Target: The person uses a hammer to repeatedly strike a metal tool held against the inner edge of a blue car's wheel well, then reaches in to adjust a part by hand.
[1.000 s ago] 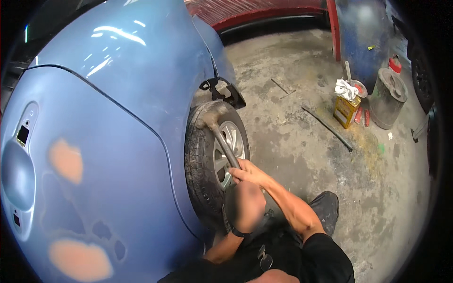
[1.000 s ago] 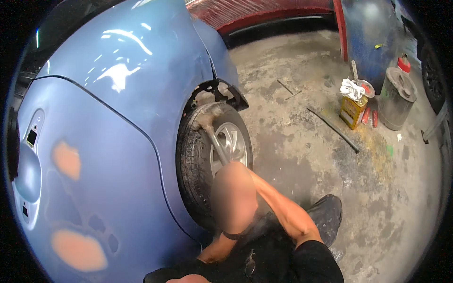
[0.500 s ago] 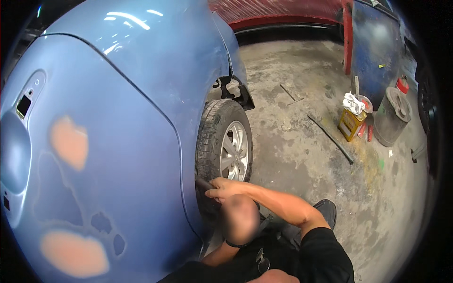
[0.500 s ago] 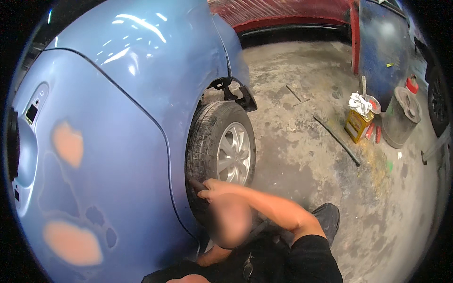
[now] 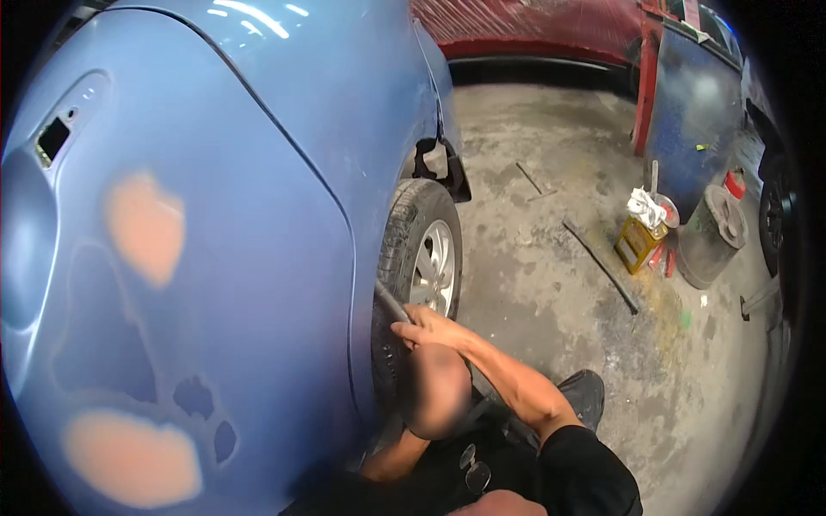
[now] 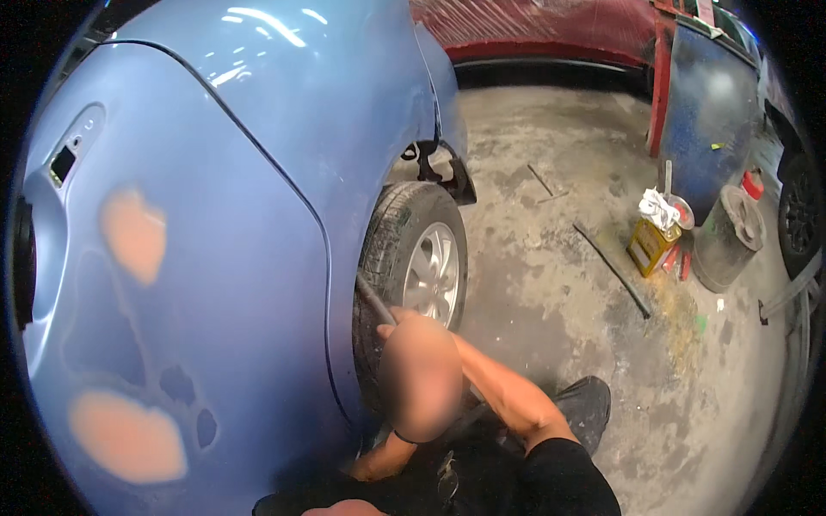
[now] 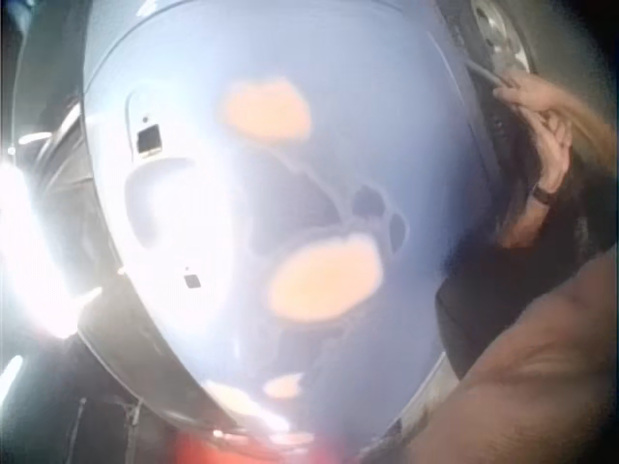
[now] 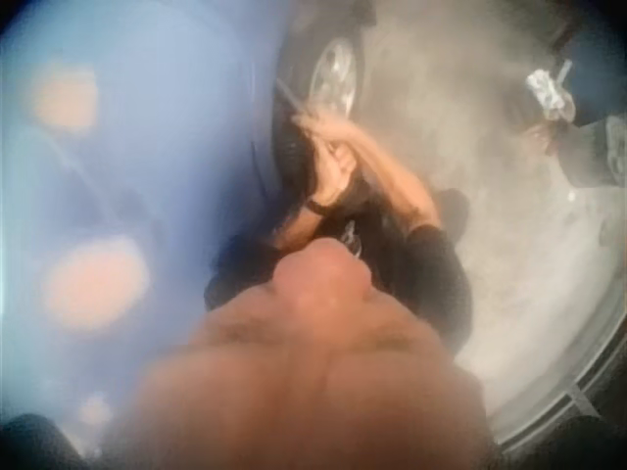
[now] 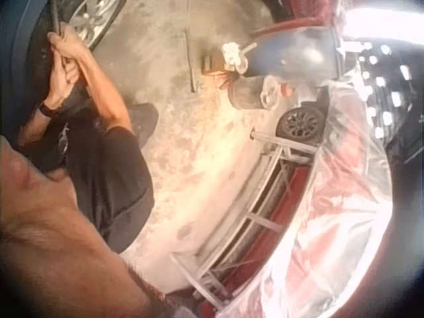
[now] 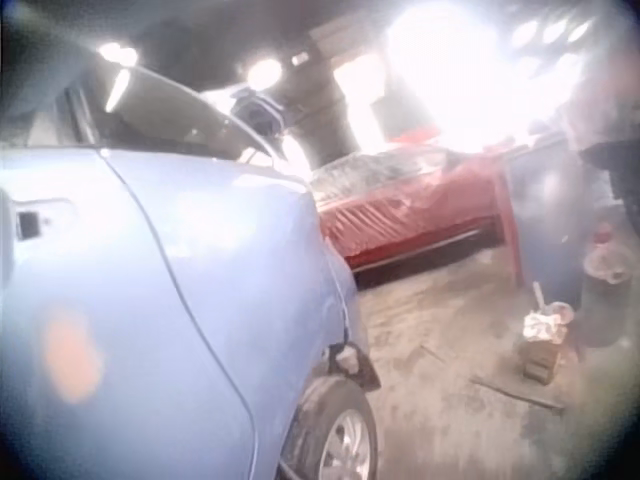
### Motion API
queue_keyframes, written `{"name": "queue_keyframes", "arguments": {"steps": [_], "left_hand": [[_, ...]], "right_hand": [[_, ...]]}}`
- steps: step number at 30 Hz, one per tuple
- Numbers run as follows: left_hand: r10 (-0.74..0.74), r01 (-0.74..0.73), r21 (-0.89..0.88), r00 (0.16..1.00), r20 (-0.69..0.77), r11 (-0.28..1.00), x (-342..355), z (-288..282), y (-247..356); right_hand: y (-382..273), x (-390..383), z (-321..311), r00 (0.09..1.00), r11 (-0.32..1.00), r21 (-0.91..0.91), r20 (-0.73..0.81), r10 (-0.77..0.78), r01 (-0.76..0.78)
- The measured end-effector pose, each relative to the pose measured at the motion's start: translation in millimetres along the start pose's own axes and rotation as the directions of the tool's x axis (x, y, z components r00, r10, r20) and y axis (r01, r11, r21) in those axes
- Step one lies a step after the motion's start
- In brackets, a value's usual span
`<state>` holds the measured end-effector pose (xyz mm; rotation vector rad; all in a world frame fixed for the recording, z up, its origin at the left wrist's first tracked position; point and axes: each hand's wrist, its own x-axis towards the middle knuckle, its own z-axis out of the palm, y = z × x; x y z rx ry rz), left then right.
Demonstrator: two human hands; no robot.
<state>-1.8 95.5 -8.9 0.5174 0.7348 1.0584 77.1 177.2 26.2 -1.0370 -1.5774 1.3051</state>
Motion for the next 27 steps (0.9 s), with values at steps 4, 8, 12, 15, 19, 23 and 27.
{"name": "queue_keyframes", "arguments": {"steps": [4, 8, 12, 15, 19, 23, 27], "left_hand": [[0.039, -0.065, -0.17, 0.988, -0.151, 0.983, -13.9, 3.0, 4.6], [0.052, -0.096, -0.185, 0.972, -0.231, 0.978, -14.3, 7.7, 3.1], [0.013, -0.029, -0.216, 0.997, -0.076, 0.976, 13.1, 31.3, 8.7], [-0.088, 0.094, -0.072, 0.993, 0.082, 0.993, 36.6, 33.0, 13.6], [0.029, -0.026, -0.093, 0.999, 0.03, 0.995, 11.6, -8.8, 3.2], [0.015, -0.068, -0.205, 0.968, -0.249, 0.976, -16.9, -5.5, -2.7], [0.066, -0.123, -0.264, 0.975, -0.214, 0.957, -14.9, -14.5, -8.6]], "right_hand": [[-11.1, 4.4, 16.9, 0.975, 0.996, 0.064, 0.215, 0.053, -0.068], [3.0, 9.2, 19.5, 0.956, 0.993, 0.078, 0.285, 0.066, -0.092], [-2.3, 20.4, -19.5, 0.988, 0.999, 0.004, 0.147, -0.049, 0.049], [-18.2, 14.2, -46.0, 0.995, 0.998, -0.051, -0.088, -0.036, 0.032], [-0.6, 12.4, 6.8, 0.996, 0.996, 0.014, 0.022, -0.088, 0.088], [4.8, 4.1, 28.7, 0.967, 0.998, 0.035, 0.249, 0.045, -0.056], [7.8, 8.1, 35.4, 0.94, 0.998, -0.008, 0.335, 0.061, -0.062]]}}
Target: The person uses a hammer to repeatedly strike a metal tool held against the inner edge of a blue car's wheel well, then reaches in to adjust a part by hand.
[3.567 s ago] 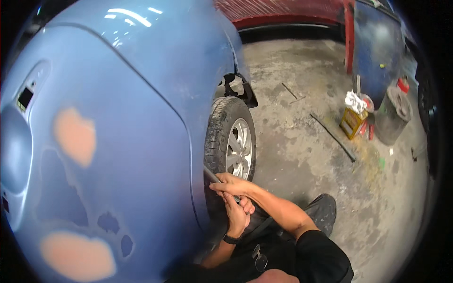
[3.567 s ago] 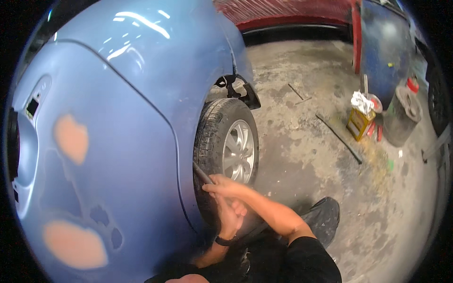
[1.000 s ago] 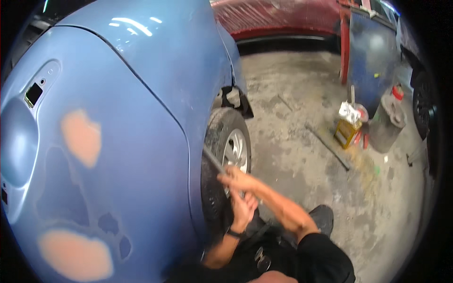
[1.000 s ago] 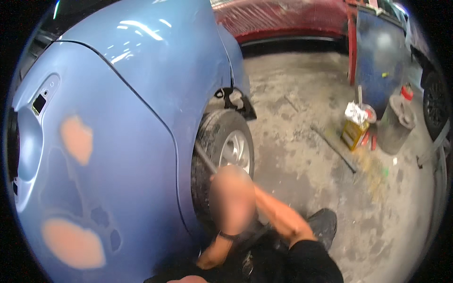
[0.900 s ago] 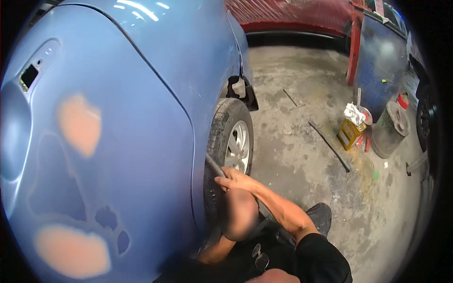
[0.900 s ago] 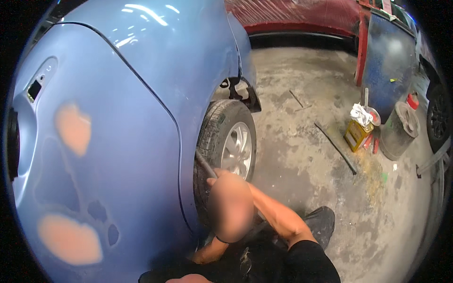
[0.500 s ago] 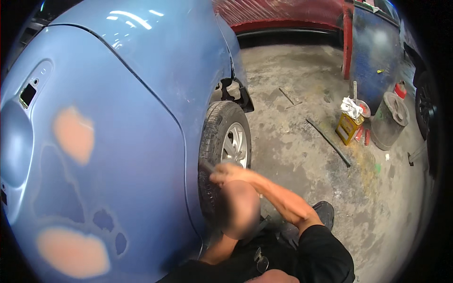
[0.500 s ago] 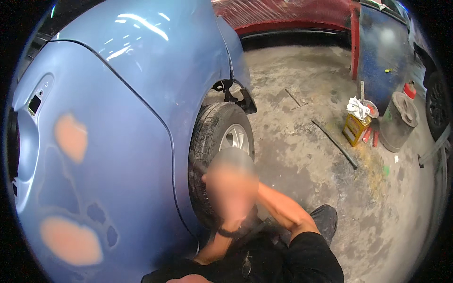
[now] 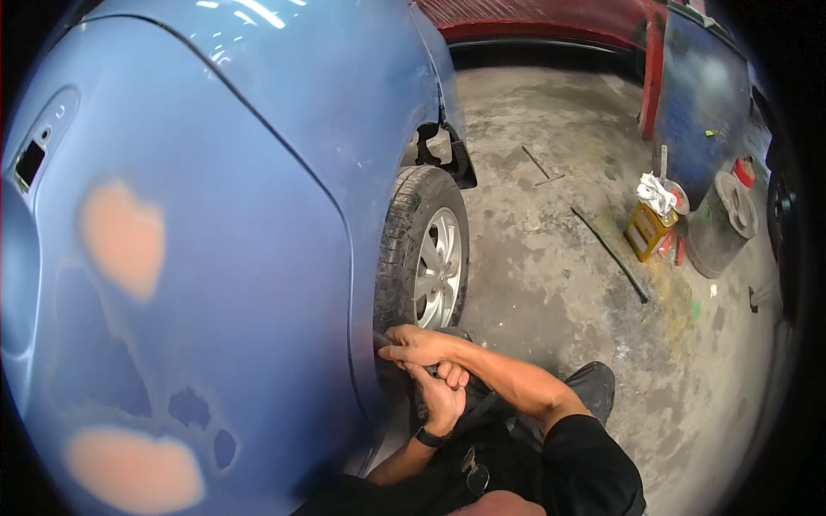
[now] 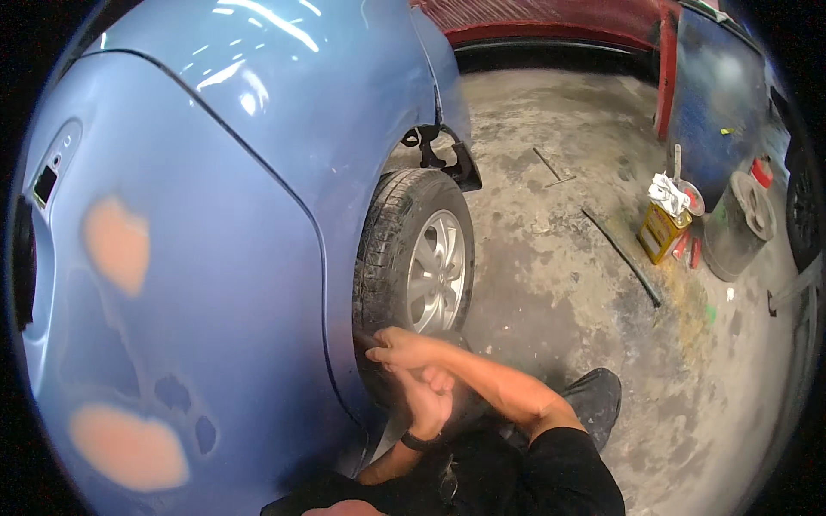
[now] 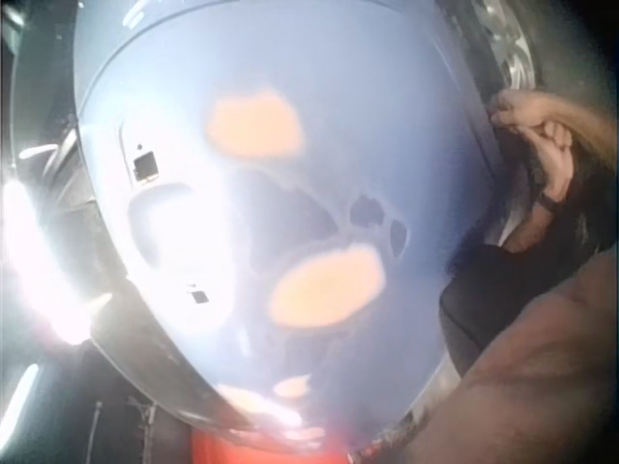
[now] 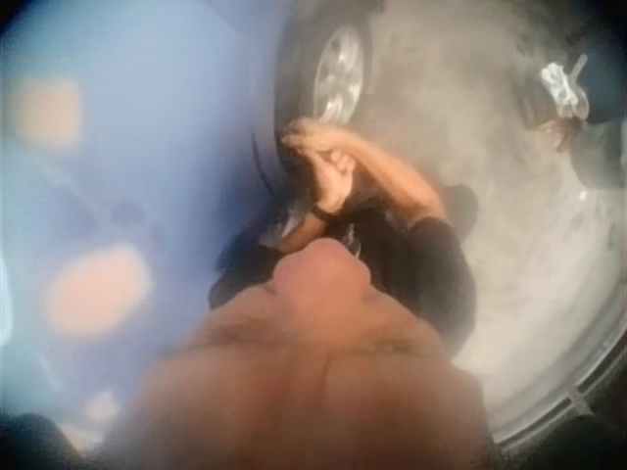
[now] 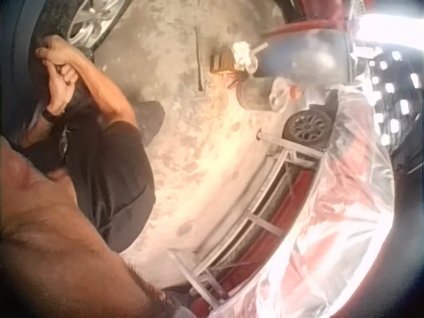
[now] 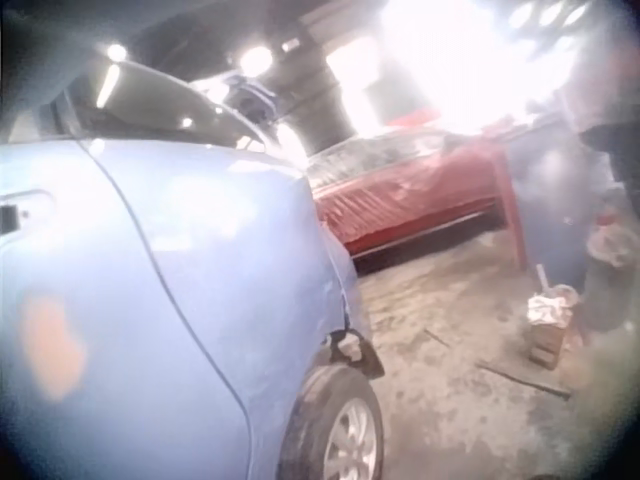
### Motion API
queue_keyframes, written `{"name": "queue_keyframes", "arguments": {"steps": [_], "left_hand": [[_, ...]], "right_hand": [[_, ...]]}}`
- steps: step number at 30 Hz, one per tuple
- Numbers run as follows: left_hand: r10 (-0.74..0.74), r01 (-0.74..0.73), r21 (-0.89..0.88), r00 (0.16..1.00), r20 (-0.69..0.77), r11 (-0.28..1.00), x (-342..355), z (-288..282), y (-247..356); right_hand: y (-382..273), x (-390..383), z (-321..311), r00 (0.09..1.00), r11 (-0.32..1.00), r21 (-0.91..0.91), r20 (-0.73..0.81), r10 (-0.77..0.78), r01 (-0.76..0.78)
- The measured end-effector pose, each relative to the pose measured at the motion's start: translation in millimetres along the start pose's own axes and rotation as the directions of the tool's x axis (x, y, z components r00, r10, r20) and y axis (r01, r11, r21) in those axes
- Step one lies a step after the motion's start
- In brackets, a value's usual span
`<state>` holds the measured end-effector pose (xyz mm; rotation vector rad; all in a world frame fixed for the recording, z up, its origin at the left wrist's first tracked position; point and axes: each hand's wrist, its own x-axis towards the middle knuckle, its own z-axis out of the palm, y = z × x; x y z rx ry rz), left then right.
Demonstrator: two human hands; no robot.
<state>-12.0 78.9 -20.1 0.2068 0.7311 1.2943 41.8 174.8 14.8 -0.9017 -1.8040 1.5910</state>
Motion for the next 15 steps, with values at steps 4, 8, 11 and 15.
{"name": "queue_keyframes", "arguments": {"steps": [4, 8, 11, 15], "left_hand": [[-0.007, 0.002, 0.068, 0.997, 0.079, 0.998, 13.8, 33.5, -6.9], [-0.245, 0.124, 0.36, 0.918, 0.311, 0.925, 54.2, 39.4, 2.3], [-0.154, 0.04, 0.365, 0.945, 0.288, 0.93, 44.3, 18.4, 14.3], [-0.076, 0.024, 0.305, 0.984, 0.162, 0.952, 11.8, 15.1, 5.4]], "right_hand": [[1.4, -4.2, -32.9, 0.981, 0.982, -0.148, -0.134, -0.137, 0.117], [-25.7, -20.1, -73.3, 0.869, 0.995, -0.071, -0.485, -0.095, 0.069], [7.5, 2.3, -43.1, 0.862, 0.973, -0.074, -0.453, -0.228, 0.219], [-12.1, -17.6, -27.8, 0.972, 0.991, 0.127, -0.233, -0.016, 0.047]]}}
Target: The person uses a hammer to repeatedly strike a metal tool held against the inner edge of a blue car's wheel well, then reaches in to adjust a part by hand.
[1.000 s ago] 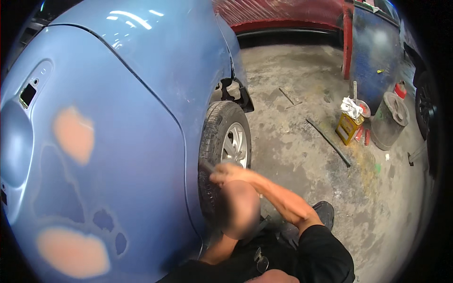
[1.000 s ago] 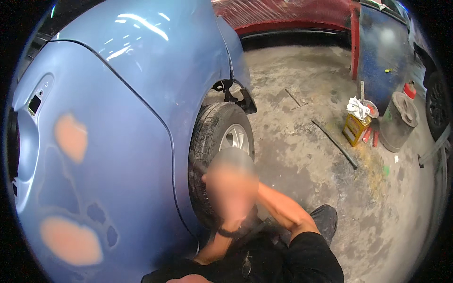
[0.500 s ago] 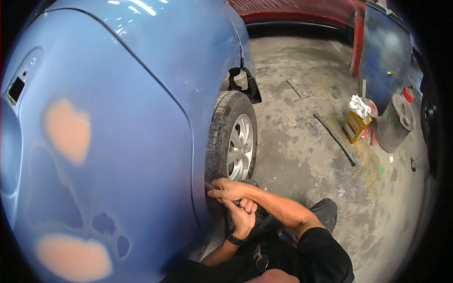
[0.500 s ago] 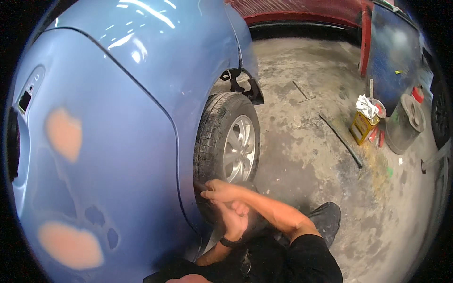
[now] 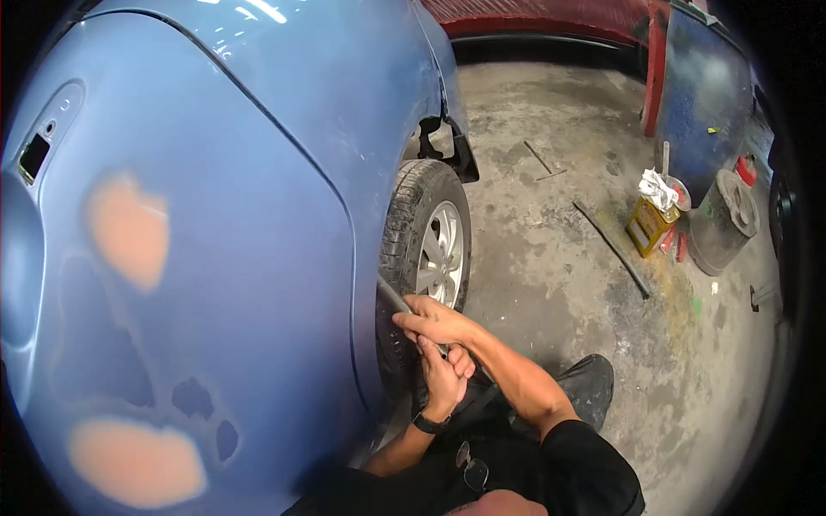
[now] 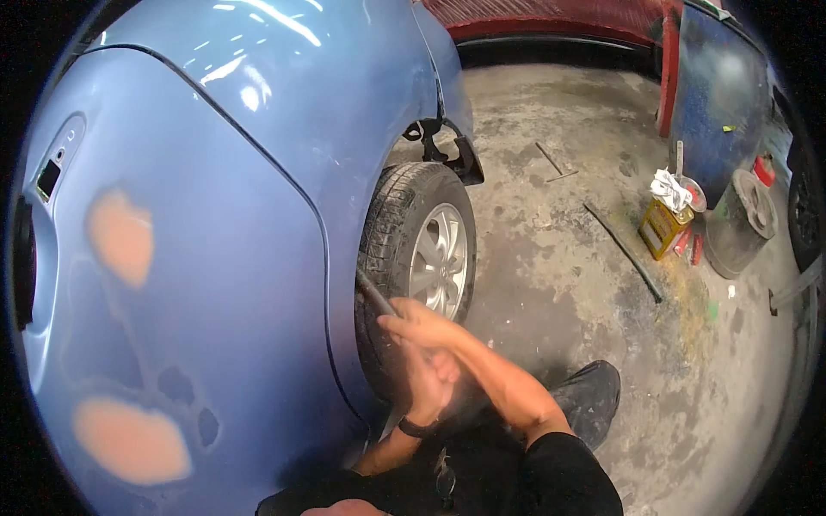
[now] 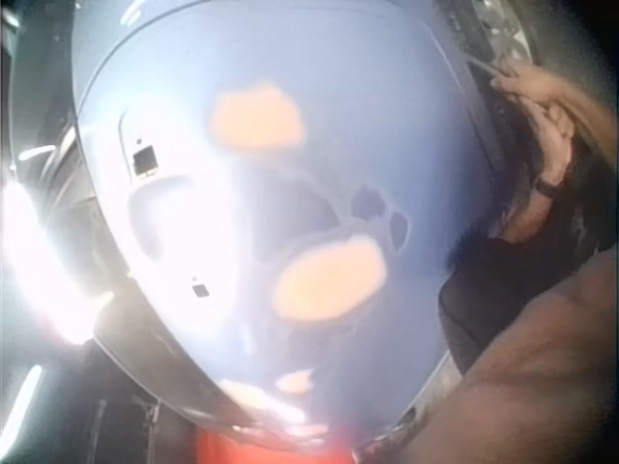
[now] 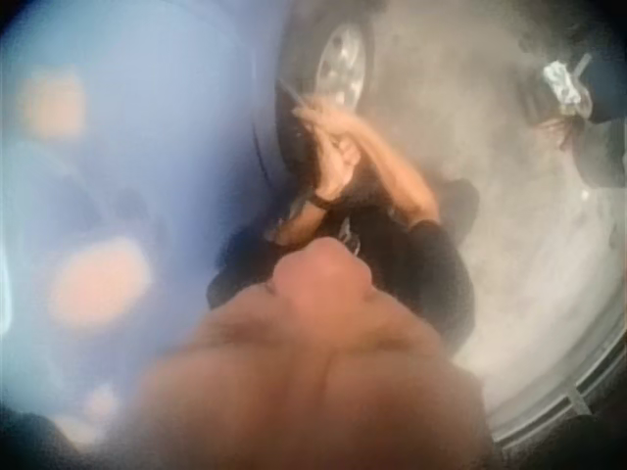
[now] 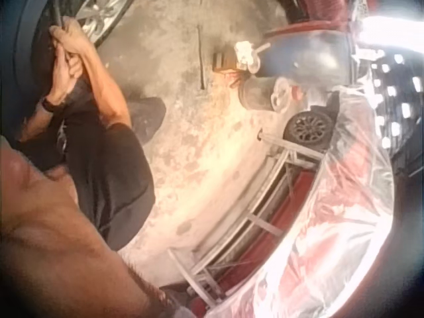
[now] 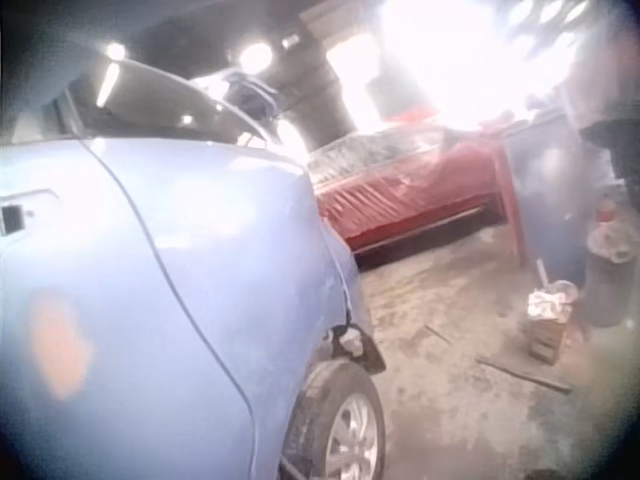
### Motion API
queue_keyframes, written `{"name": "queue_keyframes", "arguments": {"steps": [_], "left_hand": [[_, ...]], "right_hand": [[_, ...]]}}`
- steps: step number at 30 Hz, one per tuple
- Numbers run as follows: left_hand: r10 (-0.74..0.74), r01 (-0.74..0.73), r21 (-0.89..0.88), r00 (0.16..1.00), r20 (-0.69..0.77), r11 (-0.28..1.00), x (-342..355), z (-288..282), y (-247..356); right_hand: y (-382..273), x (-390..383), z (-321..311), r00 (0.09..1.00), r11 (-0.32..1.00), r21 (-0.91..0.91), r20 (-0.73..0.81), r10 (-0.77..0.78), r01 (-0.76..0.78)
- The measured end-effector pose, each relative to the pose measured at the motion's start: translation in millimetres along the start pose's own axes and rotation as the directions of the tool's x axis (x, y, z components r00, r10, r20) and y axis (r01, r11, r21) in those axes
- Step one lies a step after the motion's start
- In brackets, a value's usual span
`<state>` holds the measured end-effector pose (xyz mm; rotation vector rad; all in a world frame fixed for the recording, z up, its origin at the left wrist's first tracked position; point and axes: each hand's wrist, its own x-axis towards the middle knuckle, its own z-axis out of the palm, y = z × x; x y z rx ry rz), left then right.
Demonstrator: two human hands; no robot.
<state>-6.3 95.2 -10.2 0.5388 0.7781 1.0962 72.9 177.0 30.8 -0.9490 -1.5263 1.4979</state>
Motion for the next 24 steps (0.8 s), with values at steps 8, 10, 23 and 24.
{"name": "queue_keyframes", "arguments": {"steps": [8, 10, 23, 24], "left_hand": [[0.022, -0.025, -0.023, 0.992, -0.124, 0.999, -10.4, -0.7, -6.2], [0.034, -0.031, 0.029, 0.993, -0.113, 0.999, -13.5, -8.3, -5.1], [-0.028, 0.026, -0.046, 0.999, -0.046, 0.999, -1.2, -4.4, -4.6], [-0.04, 0.04, -0.083, 0.999, 0.005, 0.996, 9.1, -1.7, -5.1]], "right_hand": [[16.2, -10.2, 12.1, 0.991, 0.983, 0.156, 0.109, 0.077, -0.093], [37.7, -2.6, 22.4, 0.998, 0.981, 0.189, 0.036, -0.042, 0.034], [2.9, -21.7, 3.6, 0.998, 0.986, 0.166, 0.066, 0.012, -0.022], [-0.5, -17.9, -4.0, 0.997, 0.988, 0.148, 0.069, 0.023, -0.033]]}}
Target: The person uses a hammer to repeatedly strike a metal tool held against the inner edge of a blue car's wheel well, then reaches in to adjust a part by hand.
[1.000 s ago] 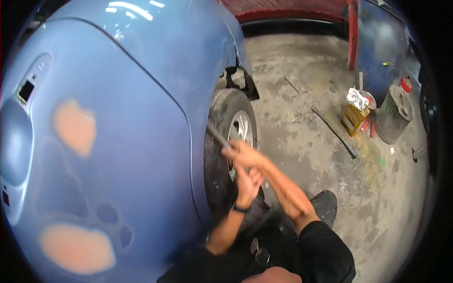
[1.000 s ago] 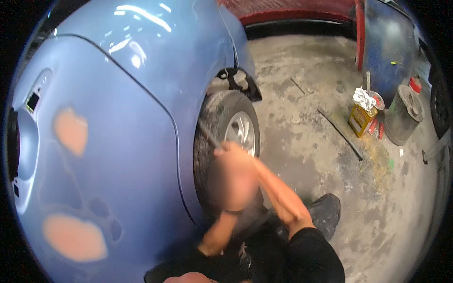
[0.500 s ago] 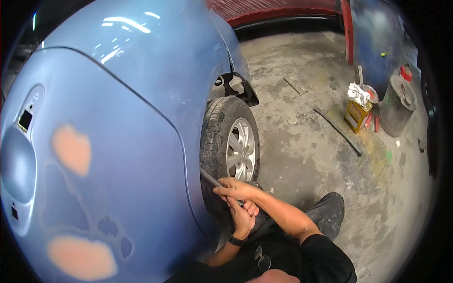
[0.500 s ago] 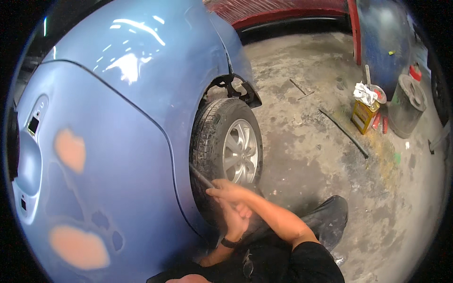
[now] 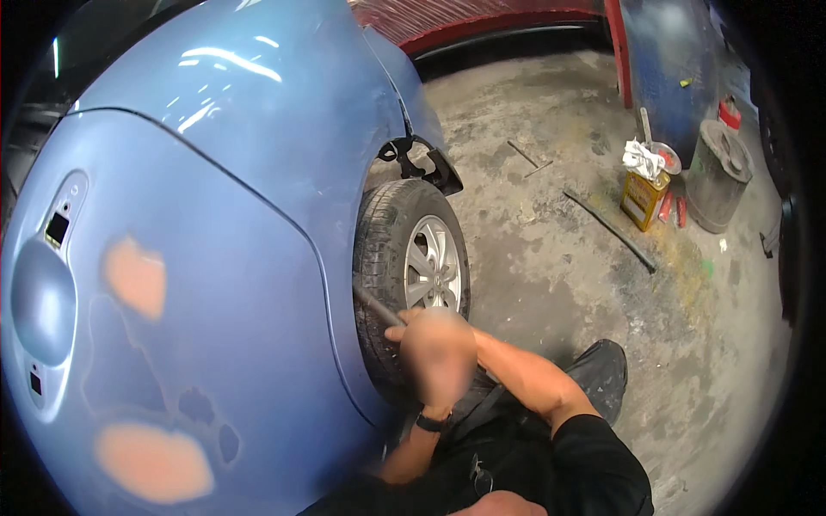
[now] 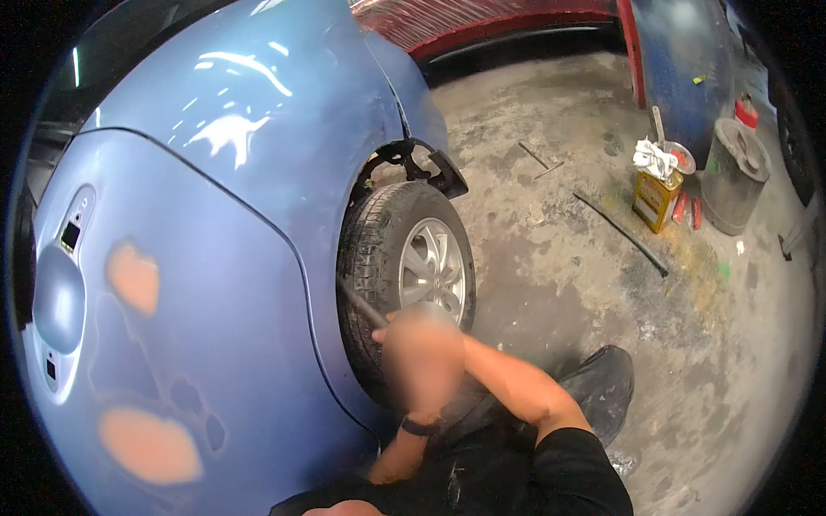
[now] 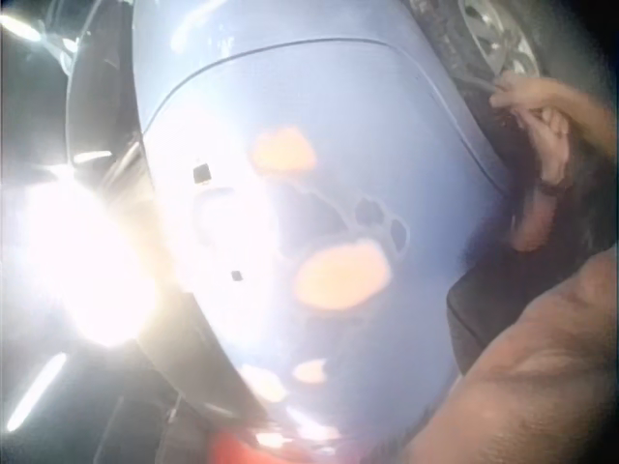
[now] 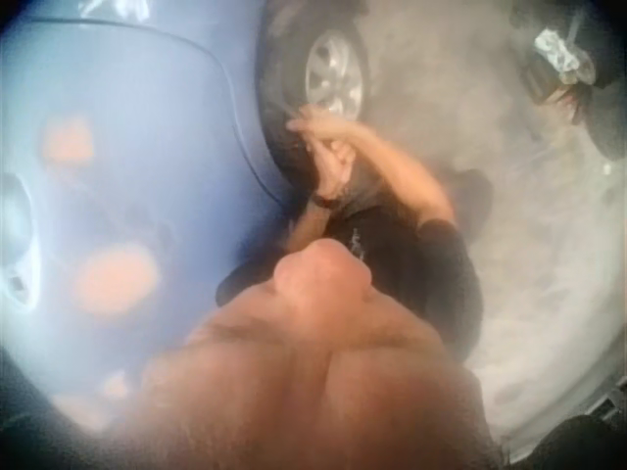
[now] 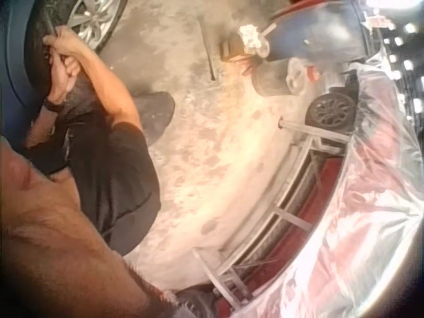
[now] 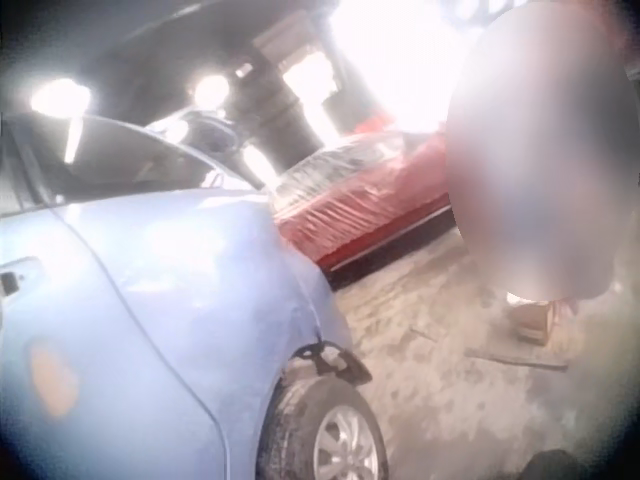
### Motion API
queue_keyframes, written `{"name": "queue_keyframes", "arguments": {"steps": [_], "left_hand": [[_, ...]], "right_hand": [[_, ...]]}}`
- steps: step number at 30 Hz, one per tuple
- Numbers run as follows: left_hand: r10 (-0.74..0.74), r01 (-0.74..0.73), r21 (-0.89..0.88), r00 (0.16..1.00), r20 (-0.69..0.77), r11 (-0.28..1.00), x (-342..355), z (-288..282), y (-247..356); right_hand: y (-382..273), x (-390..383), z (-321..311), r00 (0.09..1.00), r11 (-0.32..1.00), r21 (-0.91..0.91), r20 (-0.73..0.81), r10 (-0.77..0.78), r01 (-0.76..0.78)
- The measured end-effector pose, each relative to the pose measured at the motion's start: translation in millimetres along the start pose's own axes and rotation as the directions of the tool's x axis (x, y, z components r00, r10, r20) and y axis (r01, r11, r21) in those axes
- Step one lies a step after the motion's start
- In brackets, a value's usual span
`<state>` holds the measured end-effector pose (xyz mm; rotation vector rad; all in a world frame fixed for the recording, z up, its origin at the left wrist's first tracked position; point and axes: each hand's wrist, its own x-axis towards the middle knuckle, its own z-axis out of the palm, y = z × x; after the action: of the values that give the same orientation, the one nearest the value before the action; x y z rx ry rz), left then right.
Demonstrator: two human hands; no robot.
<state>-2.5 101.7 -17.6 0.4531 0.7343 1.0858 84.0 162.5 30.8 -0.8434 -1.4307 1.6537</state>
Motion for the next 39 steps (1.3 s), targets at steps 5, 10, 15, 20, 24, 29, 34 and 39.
{"name": "queue_keyframes", "arguments": {"steps": [5, 10, 15, 20, 24, 29, 34, 39], "left_hand": [[0.012, -0.023, 0.103, 0.994, 0.106, 0.994, 34.1, 42.9, 17.1], [-0.041, 0.041, 0.038, 0.999, 0.008, 0.998, 22.0, 15.7, 22.6], [0.045, -0.052, -0.102, 0.997, -0.066, 0.993, -25.6, 25.0, 10.3], [0.099, -0.122, -0.182, 0.986, -0.133, 0.976, -21.4, 34.8, 4.1], [0.102, -0.099, -0.245, 0.995, 0.001, 0.964, 15.3, 54.2, 22.7], [0.06, -0.068, 0.102, 0.995, 0.082, 0.992, 14.4, 24.9, 33.9], [0.08, -0.088, -0.087, 0.992, -0.099, 0.992, -4.9, -14.2, 10.4], [0.073, -0.089, -0.089, 0.983, -0.17, 0.992, -4.8, -0.2, 12.1]], "right_hand": [[-19.1, 21.8, -51.8, 0.947, 0.973, -0.229, -0.302, -0.106, 0.036], [2.7, 35.4, -20.0, 0.975, 0.982, -0.188, -0.219, -0.033, -0.009], [-14.9, 4.8, 10.4, 0.989, 0.98, -0.136, -0.006, 0.147, -0.146], [-17.9, 8.7, 3.1, 0.993, 0.934, -0.342, 0.019, 0.119, -0.105], [-33.0, 21.4, -26.1, 0.999, 0.887, -0.46, 0.025, -0.037, 0.044], [1.2, 33.4, -9.5, 0.965, 0.96, -0.252, -0.196, -0.173, 0.121], [1.1, 25.3, 23.0, 0.993, 0.991, -0.081, 0.038, 0.11, -0.106], [7.7, 33.0, 15.9, 0.989, 0.987, -0.127, 0.1, 0.11, -0.097]]}}
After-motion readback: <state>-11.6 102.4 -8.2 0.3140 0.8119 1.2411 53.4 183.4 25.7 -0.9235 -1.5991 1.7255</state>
